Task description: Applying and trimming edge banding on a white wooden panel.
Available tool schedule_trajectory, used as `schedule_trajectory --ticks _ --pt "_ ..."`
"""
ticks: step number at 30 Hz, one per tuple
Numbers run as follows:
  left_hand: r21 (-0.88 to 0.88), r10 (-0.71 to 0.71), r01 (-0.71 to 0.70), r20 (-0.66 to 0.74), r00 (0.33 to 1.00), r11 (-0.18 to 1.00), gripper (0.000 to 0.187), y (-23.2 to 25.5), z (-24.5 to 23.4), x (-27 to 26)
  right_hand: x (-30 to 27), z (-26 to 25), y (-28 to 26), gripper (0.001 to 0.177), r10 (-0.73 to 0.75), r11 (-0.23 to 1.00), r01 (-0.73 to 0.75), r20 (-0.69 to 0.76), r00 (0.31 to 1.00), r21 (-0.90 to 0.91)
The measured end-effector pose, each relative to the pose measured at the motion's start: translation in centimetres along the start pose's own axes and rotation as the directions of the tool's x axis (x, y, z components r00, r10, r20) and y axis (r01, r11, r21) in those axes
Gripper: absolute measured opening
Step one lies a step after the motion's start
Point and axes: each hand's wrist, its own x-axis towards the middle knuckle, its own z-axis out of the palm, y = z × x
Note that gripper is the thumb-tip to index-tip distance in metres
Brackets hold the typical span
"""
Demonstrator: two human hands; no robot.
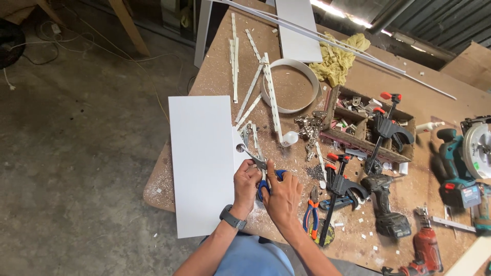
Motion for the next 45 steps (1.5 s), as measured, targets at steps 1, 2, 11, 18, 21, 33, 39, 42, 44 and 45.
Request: schedule_trajectory --ticks 1,2,11,18,21,33,39,42,44,45 --pt "0.001 0.005 -0.005 -0.001 1.0 1.0 0.021 0.5 0.3 0.1 0.3 -0.1 -0.1 0.084 -0.004 1.0 0.004 -0.003 1.0 0.002" --pt "0.01 0.015 -0.015 -0.012 1.0 1.0 0.022 1.1 0.6 0.1 0.6 -0.2 -0.1 0.086 -0.042 0.999 0.041 -0.05 0.998 -0.019" --pt "0.111 0.152 -0.147 -0.042 0.987 0.983 0.026 0.4 0.1 1.4 2.5 -0.2 0.6 0.083 -0.149 0.988 0.15 0.038 0.988 -0.031" --pt "0.208 0.147 -0.126 -0.089 0.985 0.97 0.03 1.6 1.8 0.8 2.7 0.6 2.3 0.084 -0.256 0.967 0.256 0.007 0.967 0.008" --pt "0.164 0.164 -0.147 -0.096 0.982 0.975 0.029 1.2 1.9 1.2 3.2 0.9 2.7 0.076 -0.22 0.975 0.221 0.103 0.97 0.005" --pt "0.064 -0.04 0.046 -0.087 0.995 0.997 0.053 3.6 1.9 1.7 2.7 0.2 7.1 0.075 0.171 0.904 -0.245 0.229 0.958 0.35" --pt "-0.021 0.016 -0.014 0.073 0.997 1.0 0.066 1.9 -0.2 1.1 -2.8 10.1 15.0 0.087 0.318 0.934 -0.356 0.44 0.84 0.004" --pt "-0.051 -0.004 0.008 0.072 0.997 0.999 0.063 1.9 0.0 0.6 -5.0 12.2 16.7 0.095 0.338 0.938 -0.343 0.378 0.862 -0.057" --pt "-0.066 -0.005 0.01 0.073 0.997 0.998 0.063 1.5 -0.1 0.4 -5.6 12.9 17.3 0.093 0.347 0.935 -0.346 0.372 0.861 -0.074" --pt "-0.079 -0.009 0.015 0.076 0.997 0.997 0.062 1.4 -0.2 0.2 -6.1 13.3 17.5 0.091 0.359 0.932 -0.351 0.368 0.858 -0.09"
